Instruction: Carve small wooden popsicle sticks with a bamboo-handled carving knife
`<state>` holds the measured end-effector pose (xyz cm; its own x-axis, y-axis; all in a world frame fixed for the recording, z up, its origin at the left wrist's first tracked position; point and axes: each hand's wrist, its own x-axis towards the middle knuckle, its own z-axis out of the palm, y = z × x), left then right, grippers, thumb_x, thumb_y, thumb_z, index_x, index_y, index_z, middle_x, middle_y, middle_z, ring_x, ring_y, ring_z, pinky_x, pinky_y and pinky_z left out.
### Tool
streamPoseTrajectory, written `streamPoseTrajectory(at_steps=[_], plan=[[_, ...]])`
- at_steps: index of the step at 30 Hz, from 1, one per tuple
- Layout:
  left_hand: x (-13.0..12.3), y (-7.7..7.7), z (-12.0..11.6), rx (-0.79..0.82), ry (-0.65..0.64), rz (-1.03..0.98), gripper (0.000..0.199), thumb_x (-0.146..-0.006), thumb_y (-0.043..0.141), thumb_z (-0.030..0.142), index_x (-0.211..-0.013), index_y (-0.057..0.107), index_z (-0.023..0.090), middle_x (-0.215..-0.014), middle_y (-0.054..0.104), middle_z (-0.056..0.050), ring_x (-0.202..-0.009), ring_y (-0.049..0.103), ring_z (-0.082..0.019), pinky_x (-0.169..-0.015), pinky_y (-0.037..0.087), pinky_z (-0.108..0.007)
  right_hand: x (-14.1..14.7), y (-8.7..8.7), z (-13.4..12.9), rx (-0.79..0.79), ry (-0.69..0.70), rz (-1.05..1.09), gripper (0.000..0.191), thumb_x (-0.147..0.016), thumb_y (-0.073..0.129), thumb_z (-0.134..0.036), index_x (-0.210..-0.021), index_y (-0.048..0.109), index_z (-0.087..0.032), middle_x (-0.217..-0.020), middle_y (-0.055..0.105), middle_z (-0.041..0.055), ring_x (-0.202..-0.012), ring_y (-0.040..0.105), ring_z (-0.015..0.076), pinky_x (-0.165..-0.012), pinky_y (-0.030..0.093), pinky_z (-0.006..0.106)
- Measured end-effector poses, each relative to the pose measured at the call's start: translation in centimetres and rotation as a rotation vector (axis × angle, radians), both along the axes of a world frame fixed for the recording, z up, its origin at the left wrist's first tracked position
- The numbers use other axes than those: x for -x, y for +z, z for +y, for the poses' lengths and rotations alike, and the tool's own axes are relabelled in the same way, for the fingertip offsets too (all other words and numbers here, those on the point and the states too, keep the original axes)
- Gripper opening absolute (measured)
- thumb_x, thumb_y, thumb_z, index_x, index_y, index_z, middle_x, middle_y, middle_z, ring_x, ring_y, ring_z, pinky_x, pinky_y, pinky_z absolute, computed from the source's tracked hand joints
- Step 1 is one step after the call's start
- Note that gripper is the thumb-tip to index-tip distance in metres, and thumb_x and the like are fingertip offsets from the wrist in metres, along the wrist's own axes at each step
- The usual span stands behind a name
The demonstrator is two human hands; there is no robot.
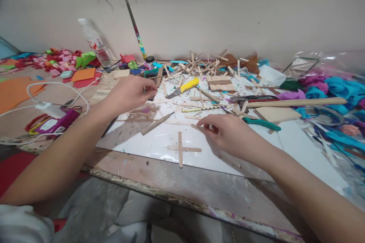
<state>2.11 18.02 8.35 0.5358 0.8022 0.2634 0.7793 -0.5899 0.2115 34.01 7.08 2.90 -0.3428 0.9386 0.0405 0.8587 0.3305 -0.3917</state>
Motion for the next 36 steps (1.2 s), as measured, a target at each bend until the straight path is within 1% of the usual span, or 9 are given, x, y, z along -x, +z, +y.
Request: streamPoseTrajectory(at_steps=[5,10,15,18,23,26,28,31,36], plan=[[2.2,2.9,-0.1,0.097,-0.031,0.003,0.016,-0.087,0.069,0.025,-0.094,0.084,0.021,-0.089,0.080,-0.003,-0.076,0.066,-0.018,-0.068,0.039,-0.029,-0.3,-0.4,0.3,-0.035,0.018,0.025,0.034,-0.101,0.053,-0.047,-0.110,0.081,-0.029,-0.102,0.083,0.0063,-0.079,0.073,0.0234,-0.068,0.054,0.038],[1.8,5.6,-1.6,0.129,-0.161,-0.048,0.018,-0.092,0.068,0.029,-0.091,0.084,0.021,-0.083,0.076,-0.002,-0.073,0.062,-0.016,-0.064,0.036,-0.028,-0.3,-0.5,0.5,-0.047,0.058,0.058,0.034,-0.101,0.054,-0.043,-0.113,0.081,-0.027,-0.115,0.082,0.0088,-0.100,0.076,0.0269,-0.084,0.060,0.041],[1.7,6.8,-2.7,0.122,-0.245,0.078,0.014,-0.088,0.069,0.022,-0.085,0.083,0.020,-0.078,0.074,-0.002,-0.070,0.061,-0.016,-0.066,0.035,-0.029,0.1,-0.5,0.6,-0.051,0.090,0.056,0.037,-0.099,0.051,-0.042,-0.106,0.083,-0.025,-0.108,0.083,0.0093,-0.096,0.077,0.0281,-0.085,0.061,0.045],[3.8,5.9,-4.3,0.250,-0.354,0.312,0.016,-0.088,0.068,0.017,-0.083,0.082,0.024,-0.074,0.073,0.002,-0.062,0.059,-0.014,-0.063,0.033,-0.029,0.2,-0.8,0.7,-0.066,0.095,0.050,0.037,-0.098,0.051,-0.042,-0.105,0.083,-0.024,-0.105,0.083,0.0094,-0.091,0.078,0.0286,-0.080,0.060,0.045],[8.1,1.9,-9.0,0.363,-0.393,0.555,0.016,-0.094,0.067,0.017,-0.089,0.078,0.026,-0.082,0.075,0.001,-0.074,0.067,-0.016,-0.064,0.036,-0.030,0.2,-1.1,0.8,-0.085,0.096,0.050,0.039,-0.097,0.050,-0.044,-0.103,0.083,-0.025,-0.103,0.084,0.0084,-0.090,0.078,0.0293,-0.076,0.059,0.045],[9.2,-0.2,-11.0,0.302,-0.387,0.577,0.022,-0.101,0.056,0.014,-0.090,0.072,0.023,-0.086,0.073,-0.001,-0.078,0.067,-0.017,-0.066,0.037,-0.031,0.4,-0.6,0.6,-0.080,0.100,0.036,0.037,-0.097,0.051,-0.044,-0.102,0.083,-0.025,-0.102,0.084,0.0078,-0.088,0.078,0.0280,-0.074,0.059,0.043],[9.4,-1.1,-11.8,0.224,-0.400,0.595,0.018,-0.092,0.059,0.005,-0.093,0.069,0.019,-0.090,0.073,-0.004,-0.079,0.066,-0.020,-0.065,0.035,-0.034,0.7,-0.2,0.4,-0.075,0.100,0.020,0.038,-0.099,0.050,-0.043,-0.103,0.082,-0.024,-0.102,0.084,0.0085,-0.087,0.077,0.0269,-0.075,0.058,0.042],[9.6,-2.0,-12.5,0.127,-0.446,0.610,0.023,-0.080,0.062,-0.002,-0.089,0.067,0.018,-0.088,0.071,-0.005,-0.076,0.064,-0.022,-0.064,0.034,-0.035,1.1,0.4,0.0,-0.072,0.102,-0.003,0.038,-0.102,0.049,-0.042,-0.106,0.082,-0.022,-0.105,0.083,0.0092,-0.091,0.077,0.0257,-0.077,0.058,0.039],[9.7,-2.9,-13.1,0.010,-0.473,0.643,0.026,-0.078,0.059,-0.003,-0.090,0.068,0.018,-0.085,0.071,-0.006,-0.073,0.063,-0.024,-0.062,0.036,-0.037,1.2,0.6,-0.4,-0.087,0.107,-0.020,0.037,-0.102,0.052,-0.045,-0.107,0.080,-0.023,-0.103,0.081,0.0096,-0.090,0.075,0.0260,-0.076,0.055,0.039]])
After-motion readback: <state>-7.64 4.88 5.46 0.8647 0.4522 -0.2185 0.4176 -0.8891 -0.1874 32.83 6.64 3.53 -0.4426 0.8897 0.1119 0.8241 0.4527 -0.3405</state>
